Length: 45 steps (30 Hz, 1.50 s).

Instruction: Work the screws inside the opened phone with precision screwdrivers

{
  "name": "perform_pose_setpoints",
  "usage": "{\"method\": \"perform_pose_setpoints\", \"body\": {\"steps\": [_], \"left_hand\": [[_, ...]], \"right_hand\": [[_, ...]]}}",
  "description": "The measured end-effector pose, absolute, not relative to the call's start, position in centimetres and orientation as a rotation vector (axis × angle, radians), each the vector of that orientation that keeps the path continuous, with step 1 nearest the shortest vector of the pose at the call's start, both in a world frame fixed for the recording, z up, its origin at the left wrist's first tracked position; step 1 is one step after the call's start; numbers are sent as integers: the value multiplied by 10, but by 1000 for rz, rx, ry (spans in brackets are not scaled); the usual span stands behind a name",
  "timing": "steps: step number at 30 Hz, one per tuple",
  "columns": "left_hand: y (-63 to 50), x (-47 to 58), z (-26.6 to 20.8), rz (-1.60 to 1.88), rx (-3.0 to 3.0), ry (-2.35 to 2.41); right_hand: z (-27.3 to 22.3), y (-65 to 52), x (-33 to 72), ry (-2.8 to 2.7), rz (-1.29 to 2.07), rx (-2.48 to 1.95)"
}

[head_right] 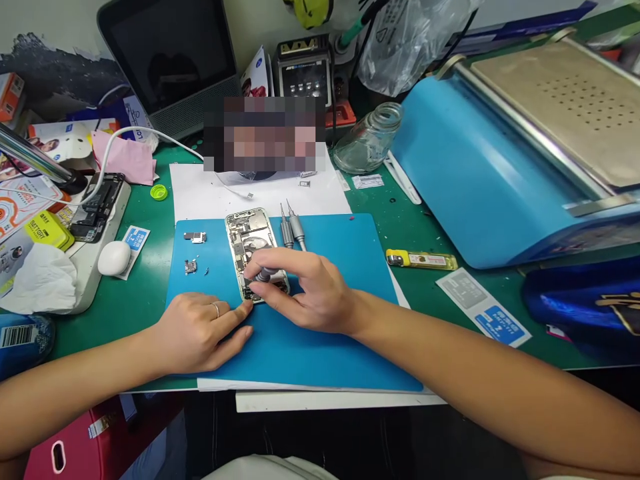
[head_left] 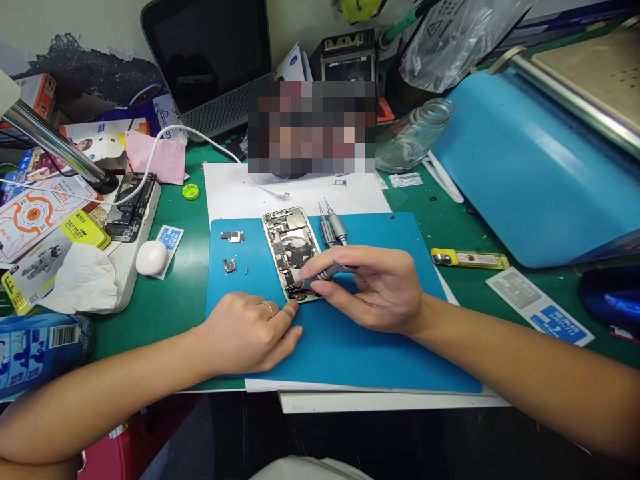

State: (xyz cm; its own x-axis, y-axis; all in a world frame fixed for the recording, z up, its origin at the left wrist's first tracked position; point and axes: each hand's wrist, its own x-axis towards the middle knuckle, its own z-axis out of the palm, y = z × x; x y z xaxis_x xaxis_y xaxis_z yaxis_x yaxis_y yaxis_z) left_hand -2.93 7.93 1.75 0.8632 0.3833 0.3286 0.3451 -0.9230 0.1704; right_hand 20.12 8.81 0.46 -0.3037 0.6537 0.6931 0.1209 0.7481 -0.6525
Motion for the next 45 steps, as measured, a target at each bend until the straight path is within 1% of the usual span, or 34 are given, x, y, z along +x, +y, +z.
{"method": "perform_pose_setpoints", "body": {"steps": [10, 22, 29, 34, 36, 45], "left_hand": [[80, -30, 17, 545, 2949, 582], [78, -30, 17, 524, 2967, 597], [79, -30, 17, 514, 2977, 589], [79, -30, 17, 454, 2975, 584], [79, -30, 17, 465, 2969, 585], [79, -30, 18, 435, 2975, 588]], "right_hand": [[-3, 85, 202, -1868, 587, -550], [4, 86, 201, -1891, 593, -604], [2, 88, 203, -1949, 491, -555], [9, 89, 206, -2038, 307, -461], [12, 88, 208, -2055, 247, -486], [13, 86, 209, -2075, 260, -541]]}}
